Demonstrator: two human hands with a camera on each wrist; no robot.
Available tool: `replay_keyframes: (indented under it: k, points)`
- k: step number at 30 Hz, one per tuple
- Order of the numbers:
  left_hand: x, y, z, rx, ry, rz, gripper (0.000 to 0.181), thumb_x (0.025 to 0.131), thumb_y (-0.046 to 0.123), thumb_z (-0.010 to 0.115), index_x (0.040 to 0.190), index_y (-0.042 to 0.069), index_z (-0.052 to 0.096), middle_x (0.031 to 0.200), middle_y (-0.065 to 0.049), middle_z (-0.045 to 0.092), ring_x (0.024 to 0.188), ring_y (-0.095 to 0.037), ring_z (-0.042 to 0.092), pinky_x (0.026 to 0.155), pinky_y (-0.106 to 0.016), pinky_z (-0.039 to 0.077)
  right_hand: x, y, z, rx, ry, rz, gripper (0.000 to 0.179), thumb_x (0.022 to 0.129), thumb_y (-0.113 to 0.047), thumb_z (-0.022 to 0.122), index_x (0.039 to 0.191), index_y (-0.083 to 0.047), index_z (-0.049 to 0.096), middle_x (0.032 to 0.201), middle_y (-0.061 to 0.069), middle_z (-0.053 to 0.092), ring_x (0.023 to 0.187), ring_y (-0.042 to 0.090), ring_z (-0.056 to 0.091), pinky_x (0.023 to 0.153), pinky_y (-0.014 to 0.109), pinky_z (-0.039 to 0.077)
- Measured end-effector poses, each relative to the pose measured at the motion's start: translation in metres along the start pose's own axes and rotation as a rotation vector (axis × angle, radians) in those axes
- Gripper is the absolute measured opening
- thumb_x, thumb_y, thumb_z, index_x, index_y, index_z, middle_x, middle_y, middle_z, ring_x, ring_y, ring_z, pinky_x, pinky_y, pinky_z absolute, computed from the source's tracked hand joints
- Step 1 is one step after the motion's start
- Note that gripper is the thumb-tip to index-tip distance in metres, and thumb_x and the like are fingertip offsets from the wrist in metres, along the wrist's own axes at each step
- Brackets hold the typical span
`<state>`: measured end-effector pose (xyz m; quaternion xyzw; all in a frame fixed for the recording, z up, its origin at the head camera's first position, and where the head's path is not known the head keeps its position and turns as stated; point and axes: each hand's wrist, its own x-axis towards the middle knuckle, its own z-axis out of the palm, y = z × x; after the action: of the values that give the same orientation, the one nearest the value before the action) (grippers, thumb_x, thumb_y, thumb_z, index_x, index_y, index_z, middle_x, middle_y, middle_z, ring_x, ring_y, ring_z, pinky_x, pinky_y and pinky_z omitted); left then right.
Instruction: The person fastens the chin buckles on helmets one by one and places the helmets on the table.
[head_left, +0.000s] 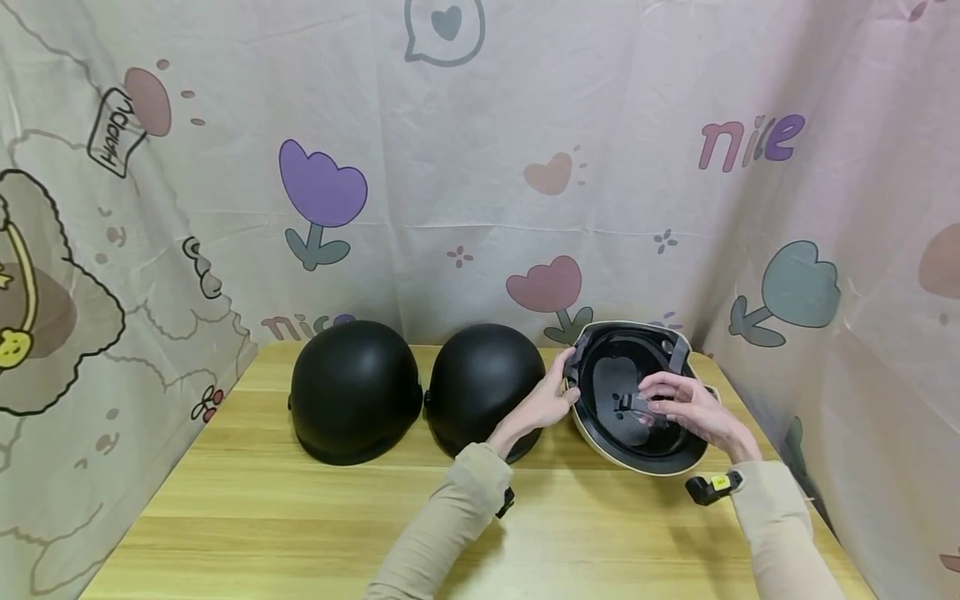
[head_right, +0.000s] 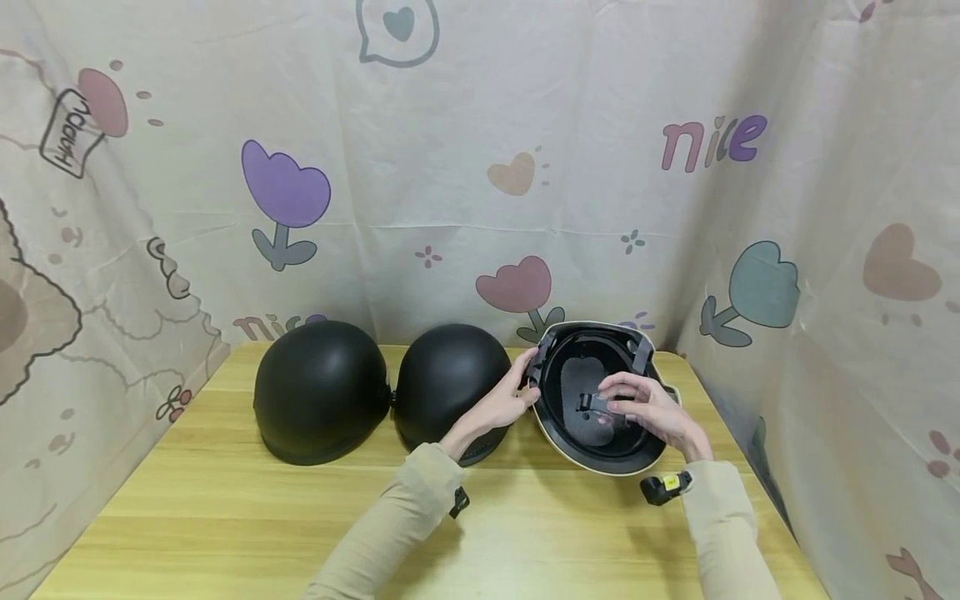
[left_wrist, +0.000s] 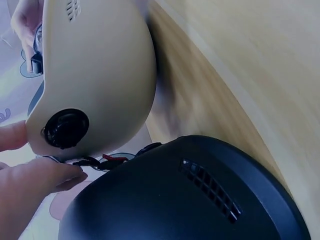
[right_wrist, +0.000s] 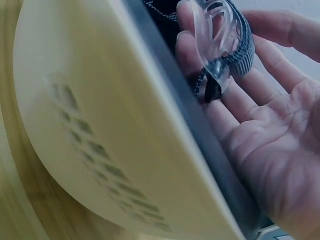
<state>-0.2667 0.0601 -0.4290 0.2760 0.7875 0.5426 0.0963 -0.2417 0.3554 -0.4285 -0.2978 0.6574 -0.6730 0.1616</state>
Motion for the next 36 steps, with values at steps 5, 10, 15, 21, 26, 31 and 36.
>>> replay_keyframes:
  k: [5,10,15,21,26,31,36]
  points:
    - [-0.003,0.001,-0.002,-0.028,-0.019,-0.002,0.071,0.102,0.002,0.048,0.161,0.009,0.010,0.169,-0.014,0.010,0.158,-0.027,0.011,0.128,-0.048,0.018,0.001,0.001,0.002,0.006,-0.001,0.001,0.033,0.101,0.013,0.041,0.130,0.004,0.053,0.113,0.002,0.071,0.096,0.015,0.074,0.083,0.028,0.061]
    - [-0.003,0.001,-0.001,-0.005,-0.001,-0.016,0.073,0.101,0.004,0.051,0.161,0.009,0.010,0.164,-0.020,0.013,0.152,-0.030,0.021,0.125,-0.049,0.023,0.001,0.002,0.003,0.021,-0.007,0.001,0.036,0.101,0.013,0.038,0.133,0.004,0.052,0.114,0.002,0.069,0.100,0.017,0.075,0.083,0.027,0.061]
    - [-0.004,0.000,0.000,0.030,0.029,-0.014,0.073,0.100,0.004,0.051,0.161,0.012,0.011,0.157,-0.023,0.017,0.143,-0.031,0.029,0.121,-0.048,0.028,0.002,0.002,0.004,0.045,-0.028,-0.021,0.036,0.101,0.014,0.038,0.133,0.006,0.051,0.114,0.003,0.069,0.101,0.020,0.075,0.085,0.028,0.061]
    - [-0.004,0.002,0.000,0.114,0.073,0.008,0.074,0.098,0.004,0.055,0.160,0.013,0.015,0.146,-0.021,0.027,0.132,-0.030,0.032,0.115,-0.046,0.033,0.002,0.001,0.005,0.038,-0.030,-0.025,0.037,0.101,0.013,0.038,0.132,0.000,0.054,0.114,-0.001,0.069,0.104,0.022,0.075,0.088,0.028,0.060]
    - [-0.008,0.008,-0.001,0.185,0.120,0.004,0.075,0.097,0.010,0.061,0.159,0.017,0.019,0.135,-0.019,0.035,0.125,-0.032,0.033,0.108,-0.047,0.036,0.001,0.001,0.005,0.045,-0.025,-0.029,0.036,0.101,0.013,0.039,0.133,0.003,0.053,0.114,0.002,0.070,0.104,0.022,0.075,0.089,0.029,0.060]
    - [-0.010,0.010,-0.002,0.231,0.170,0.036,0.078,0.095,0.011,0.068,0.157,0.018,0.022,0.138,-0.019,0.040,0.122,-0.029,0.041,0.105,-0.042,0.042,0.000,0.000,0.006,0.046,-0.017,-0.033,0.035,0.101,0.012,0.040,0.134,0.005,0.052,0.115,0.003,0.069,0.105,0.021,0.074,0.088,0.026,0.060]
    - [-0.011,0.011,-0.001,0.249,0.256,0.067,0.076,0.091,0.012,0.075,0.153,0.019,0.032,0.136,-0.017,0.043,0.114,-0.024,0.054,0.094,-0.034,0.049,0.000,0.001,0.005,0.085,-0.039,-0.055,0.039,0.101,0.014,0.036,0.133,0.003,0.054,0.118,0.003,0.068,0.107,0.021,0.074,0.088,0.025,0.059]
